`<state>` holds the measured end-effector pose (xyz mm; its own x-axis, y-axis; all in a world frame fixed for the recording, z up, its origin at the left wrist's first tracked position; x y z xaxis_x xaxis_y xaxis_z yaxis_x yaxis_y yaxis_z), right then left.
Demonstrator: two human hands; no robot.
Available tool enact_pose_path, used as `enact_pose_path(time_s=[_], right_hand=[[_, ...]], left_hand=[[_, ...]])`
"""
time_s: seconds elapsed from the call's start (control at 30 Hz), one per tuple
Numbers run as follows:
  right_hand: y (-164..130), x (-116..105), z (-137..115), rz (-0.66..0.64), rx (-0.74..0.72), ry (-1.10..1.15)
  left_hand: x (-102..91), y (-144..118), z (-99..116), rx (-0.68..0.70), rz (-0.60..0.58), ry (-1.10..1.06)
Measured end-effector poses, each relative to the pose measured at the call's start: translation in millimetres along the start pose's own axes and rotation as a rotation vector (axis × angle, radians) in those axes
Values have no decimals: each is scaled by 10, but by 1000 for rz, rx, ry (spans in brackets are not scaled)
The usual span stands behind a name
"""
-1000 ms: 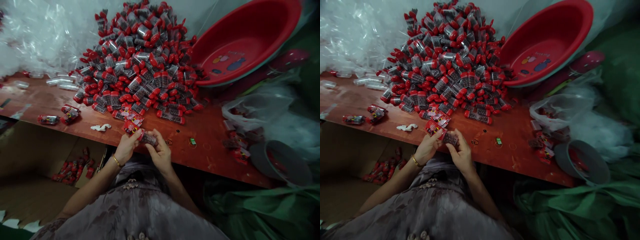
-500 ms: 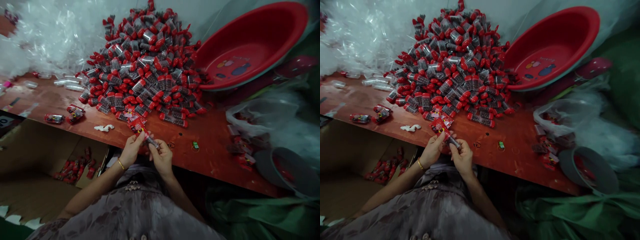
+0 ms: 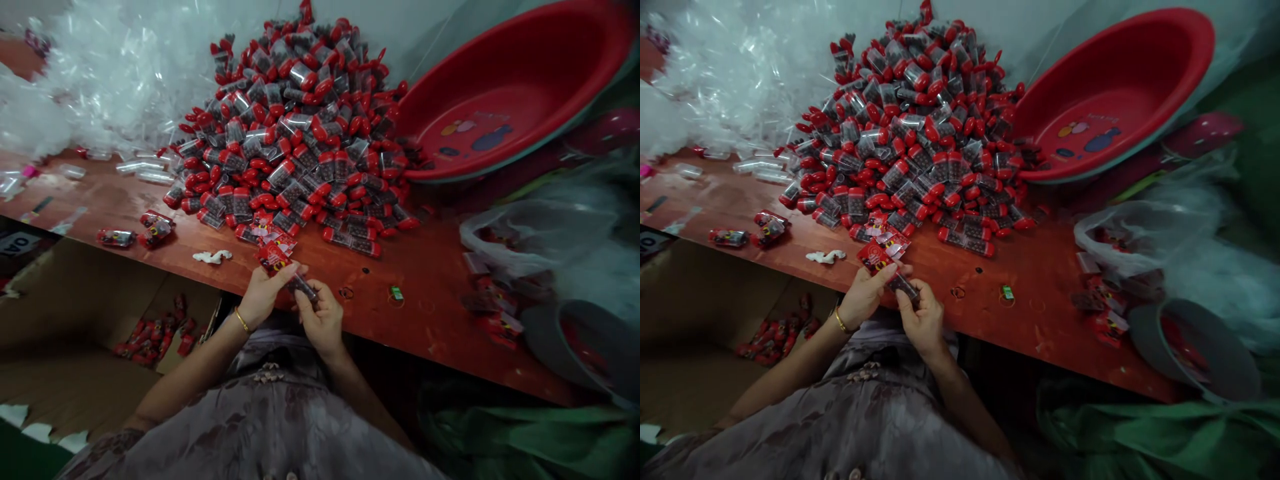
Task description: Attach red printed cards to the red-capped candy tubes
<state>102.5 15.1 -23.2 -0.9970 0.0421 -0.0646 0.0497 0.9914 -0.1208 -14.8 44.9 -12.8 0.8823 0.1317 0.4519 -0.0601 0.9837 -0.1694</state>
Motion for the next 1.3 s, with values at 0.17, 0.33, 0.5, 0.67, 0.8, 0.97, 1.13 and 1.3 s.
enact_pose_path(time_s=[0.17, 0.33, 0.5, 0.67, 0.8, 0.97, 1.13, 1.3], right_hand=[[12, 116, 33, -118, 98, 219], [34, 78, 18, -67, 103, 267], [81, -1, -83, 21, 52, 147], [120, 52, -117, 19, 53, 154], [104, 83, -82, -26, 27, 104], [102, 77, -34, -22, 49, 120], [147, 50, -21, -143, 87, 151], [177, 5, 6, -198, 77, 110]], left_hand=[[104, -60, -77, -113, -172, 79], [69, -61, -71, -55, -127, 43], [55, -62, -140, 8, -79, -18], [48, -86, -122, 18, -43, -14], [48, -14, -17, 15, -8, -56], [85, 15, -43, -20, -2, 9], [110, -52, -68, -84, -69, -24], [81, -100, -72, -116, -60, -94]])
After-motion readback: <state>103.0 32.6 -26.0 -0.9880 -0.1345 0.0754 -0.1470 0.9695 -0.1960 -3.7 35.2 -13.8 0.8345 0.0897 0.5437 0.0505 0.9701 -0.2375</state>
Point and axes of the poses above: each hand's wrist, its own y-axis towards the middle knuckle, its own x-axis out of the palm, z = x × y, the point moved 5 cm from there along y, towards the middle knuckle, and after that the axes turned 7 degrees about x, right-handed, at the moved point
